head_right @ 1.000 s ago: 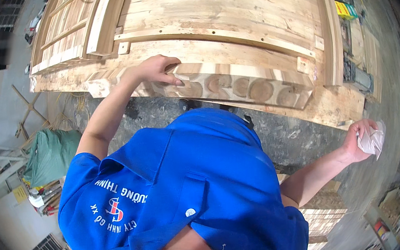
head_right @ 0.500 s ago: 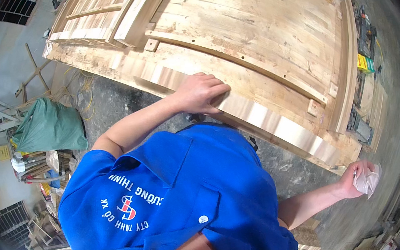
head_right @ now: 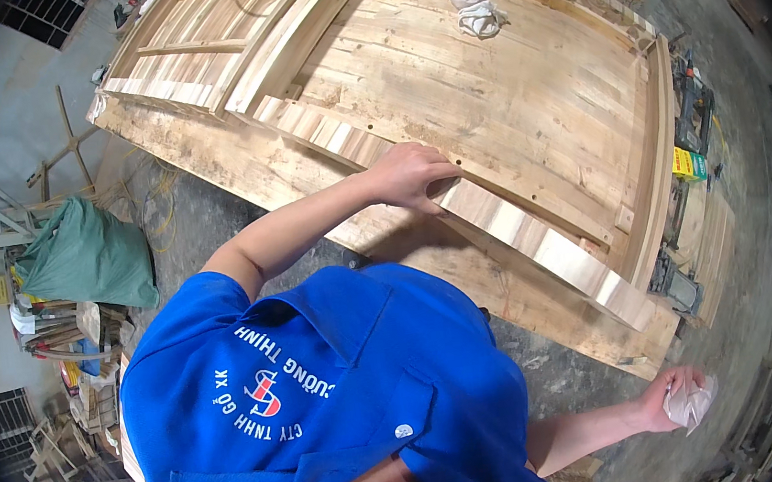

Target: The person wipes the surface of large wooden panels with a cloth, then flips them over and wipes the underside. The person repeats this process on multiple panels, moving them between a workbench and a roller conveyor.

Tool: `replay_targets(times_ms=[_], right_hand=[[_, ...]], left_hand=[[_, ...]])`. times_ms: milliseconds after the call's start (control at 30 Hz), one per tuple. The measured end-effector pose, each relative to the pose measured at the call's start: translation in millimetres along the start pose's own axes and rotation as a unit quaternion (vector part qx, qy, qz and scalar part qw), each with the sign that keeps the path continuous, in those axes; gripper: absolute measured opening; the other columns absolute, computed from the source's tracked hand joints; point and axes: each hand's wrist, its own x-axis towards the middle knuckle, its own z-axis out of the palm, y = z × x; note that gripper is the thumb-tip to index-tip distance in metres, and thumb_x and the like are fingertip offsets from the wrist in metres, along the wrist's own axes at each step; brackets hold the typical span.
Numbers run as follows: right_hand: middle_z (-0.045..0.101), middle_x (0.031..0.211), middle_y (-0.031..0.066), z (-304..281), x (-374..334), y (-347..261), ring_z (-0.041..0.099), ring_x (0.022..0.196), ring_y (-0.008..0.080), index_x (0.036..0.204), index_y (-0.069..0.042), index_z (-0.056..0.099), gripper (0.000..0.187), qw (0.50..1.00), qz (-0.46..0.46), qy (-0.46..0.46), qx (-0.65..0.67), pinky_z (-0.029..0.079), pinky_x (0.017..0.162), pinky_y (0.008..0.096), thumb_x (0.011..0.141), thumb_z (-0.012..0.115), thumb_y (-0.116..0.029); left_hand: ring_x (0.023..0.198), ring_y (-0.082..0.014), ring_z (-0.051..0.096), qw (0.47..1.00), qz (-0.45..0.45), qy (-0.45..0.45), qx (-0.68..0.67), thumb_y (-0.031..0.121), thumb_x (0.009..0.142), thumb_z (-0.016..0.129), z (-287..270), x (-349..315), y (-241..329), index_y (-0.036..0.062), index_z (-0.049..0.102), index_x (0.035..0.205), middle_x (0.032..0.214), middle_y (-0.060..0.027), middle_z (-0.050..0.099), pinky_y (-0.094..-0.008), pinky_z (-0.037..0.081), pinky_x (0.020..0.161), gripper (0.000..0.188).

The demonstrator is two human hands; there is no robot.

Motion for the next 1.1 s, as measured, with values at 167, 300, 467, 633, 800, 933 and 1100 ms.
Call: replay_targets(times_ms=[167,300,467,633,800,933,1100], right_hand=[[0.054,0.089,0.0063,5.4,-0.4,12.3,0.040,0.058,0.0123,0.096,-0.006,0.053,0.025,0.999,-0.037,0.003,0.009,0.027,0.047,0.0258,0.082,0.064,-0.023],[0.054,0.087,0.0051,-2.7,7.1,13.2,0.041,0.059,0.0127,0.097,-0.006,0.054,0.023,1.000,-0.016,-0.010,-0.016,0.028,0.048,0.0259,0.083,0.063,-0.022],[0.054,0.086,0.0045,-3.1,9.4,20.0,0.043,0.060,0.0129,0.095,-0.007,0.053,0.020,0.999,0.021,0.027,-0.020,0.031,0.050,0.0273,0.083,0.061,-0.021],[0.052,0.088,0.0069,2.2,7.8,33.9,0.044,0.063,0.0156,0.100,-0.004,0.050,0.032,0.995,0.028,0.021,-0.092,0.034,0.051,0.0290,0.082,0.058,-0.029],[0.052,0.092,0.0080,2.3,0.3,53.5,0.044,0.065,0.0144,0.102,-0.006,0.048,0.037,0.997,0.070,0.018,0.029,0.031,0.052,0.0275,0.080,0.060,-0.034],[0.052,0.092,0.0076,1.7,-8.5,50.3,0.044,0.065,0.0140,0.102,-0.006,0.049,0.036,0.997,0.073,-0.001,0.028,0.030,0.051,0.0270,0.080,0.060,-0.033],[0.053,0.092,0.0072,4.6,-18.5,45.7,0.043,0.065,0.0134,0.106,-0.006,0.050,0.038,0.998,0.056,0.006,0.033,0.030,0.053,0.0268,0.081,0.060,-0.033]], left_hand=[[0.083,-0.0271,0.064,1.000,0.008,0.004,0.009,0.036,0.059,0.078,16.5,-5.0,-23.0,0.0119,0.063,0.108,0.088,-0.0076,0.065,-0.0400,0.051,0.070,0.057],[0.082,-0.0266,0.065,1.000,-0.003,0.002,0.008,0.036,0.059,0.077,14.7,-7.9,-30.8,0.0117,0.063,0.107,0.087,-0.0068,0.065,-0.0402,0.051,0.070,0.056],[0.084,-0.0284,0.064,1.000,0.011,0.003,0.018,0.037,0.061,0.076,12.4,-10.7,-36.2,0.0111,0.062,0.107,0.086,-0.0080,0.065,-0.0411,0.051,0.072,0.055],[0.081,-0.0309,0.062,1.000,-0.007,-0.002,-0.009,0.036,0.059,0.079,17.3,-8.6,-34.1,0.0093,0.062,0.102,0.085,-0.0085,0.064,-0.0431,0.048,0.071,0.053],[0.093,-0.0290,0.065,1.000,-0.005,0.003,0.014,0.032,0.057,0.081,8.4,-6.3,-32.1,0.0100,0.063,0.114,0.102,-0.0105,0.068,-0.0399,0.051,0.082,0.064],[0.091,-0.0269,0.065,0.999,-0.022,0.010,0.026,0.037,0.058,0.082,3.3,2.9,-34.0,0.0103,0.064,0.114,0.100,-0.0094,0.068,-0.0384,0.051,0.079,0.065],[0.088,-0.0260,0.065,0.996,-0.015,0.046,0.081,0.042,0.060,0.081,14.5,8.4,-41.9,0.0106,0.064,0.111,0.098,-0.0081,0.068,-0.0378,0.048,0.079,0.062]])
